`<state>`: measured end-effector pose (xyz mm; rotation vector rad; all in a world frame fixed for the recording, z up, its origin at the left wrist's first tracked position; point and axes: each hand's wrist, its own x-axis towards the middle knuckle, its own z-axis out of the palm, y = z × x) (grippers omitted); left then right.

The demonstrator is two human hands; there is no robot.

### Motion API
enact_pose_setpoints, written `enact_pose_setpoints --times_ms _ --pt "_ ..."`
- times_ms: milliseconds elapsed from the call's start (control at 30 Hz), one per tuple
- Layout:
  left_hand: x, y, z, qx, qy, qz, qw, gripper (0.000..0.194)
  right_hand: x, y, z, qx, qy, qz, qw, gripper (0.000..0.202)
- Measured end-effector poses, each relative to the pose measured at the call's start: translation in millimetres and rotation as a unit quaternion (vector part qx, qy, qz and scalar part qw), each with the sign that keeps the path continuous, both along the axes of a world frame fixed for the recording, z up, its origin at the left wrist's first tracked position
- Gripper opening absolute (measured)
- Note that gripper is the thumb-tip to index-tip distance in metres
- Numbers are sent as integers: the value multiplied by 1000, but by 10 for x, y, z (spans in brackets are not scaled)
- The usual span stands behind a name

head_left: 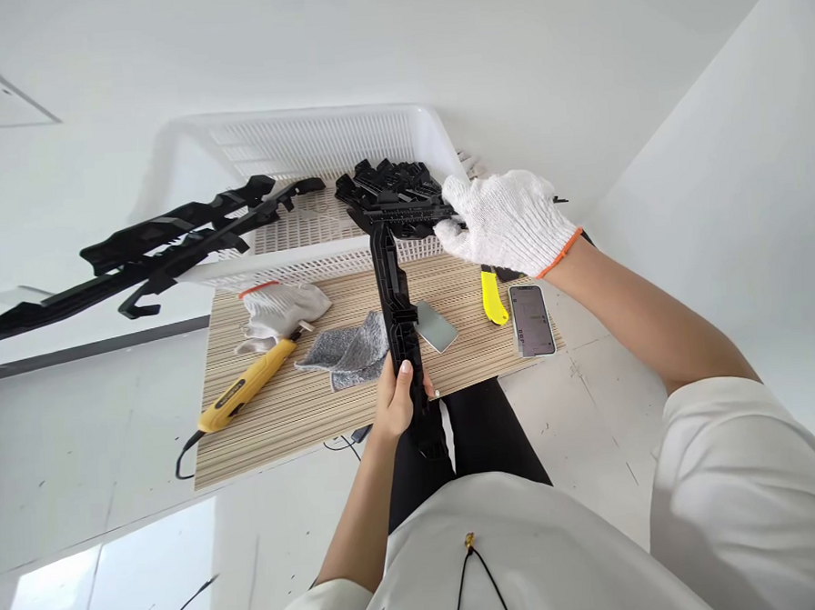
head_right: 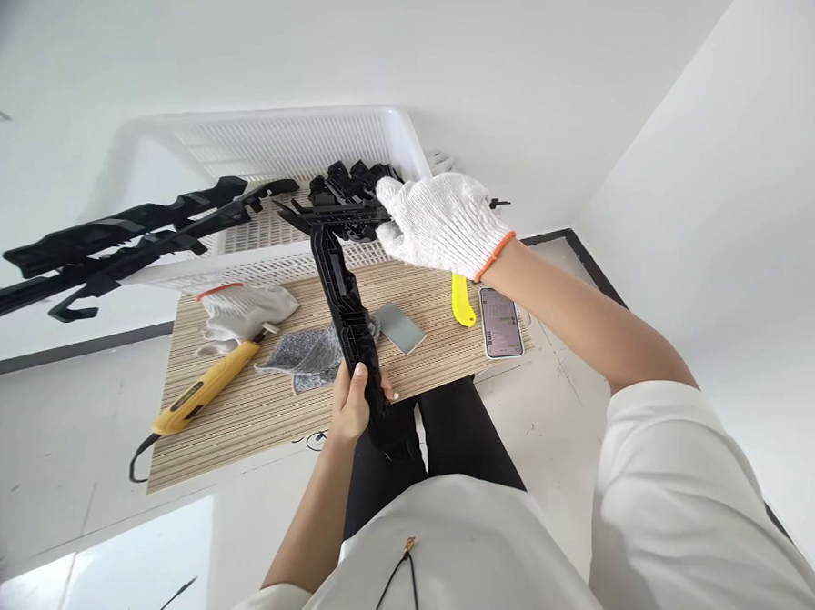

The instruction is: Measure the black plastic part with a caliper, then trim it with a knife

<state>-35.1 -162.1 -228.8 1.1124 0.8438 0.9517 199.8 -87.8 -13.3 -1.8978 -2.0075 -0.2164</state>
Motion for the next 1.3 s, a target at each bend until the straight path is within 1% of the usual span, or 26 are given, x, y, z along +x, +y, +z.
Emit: enact_pose_setpoints --times_ms 100,233,300,433,567,700,767,867,967,1133,1300 --pt "-1 -4 -9 11 -4 -2 1000 39 -24 -15 33 -27 -79 -8 996 31" --pt "-2 -9 -9 28 -4 -11 1000 36 -56 -36 85 -38 -113 -34 992 50" --pt "-2 -10 -6 42 2 -16 999 35 -65 -49 106 -47 -120 -42 991 56" --pt "-8 -13 -24 66 5 -21 998 32 -71 -87 145 -63 -98 -45 992 57" --pt "-20 -21 -78 64 1 -13 998 34 -72 -142 228 -58 -107 -46 991 59" --pt "-9 -25 -106 65 -16 24 997 37 -104 -213 330 -41 -127 -50 990 55" --pt "13 -22 -91 55 -27 47 997 38 -144 -249 341 -48 -141 -37 988 53" --pt "57 -11 -48 26 -34 64 997 40 -214 -281 287 -61 -165 -13 984 50" --pt "89 6 -10 17 -37 43 998 42 -272 -280 179 -58 -193 5 980 46" --pt "90 30 8 30 -36 21 999 44 -334 -275 22 -72 -207 -12 976 45" --pt "89 52 3 52 -39 12 998 42 -334 -244 1 -59 -219 -19 974 52"
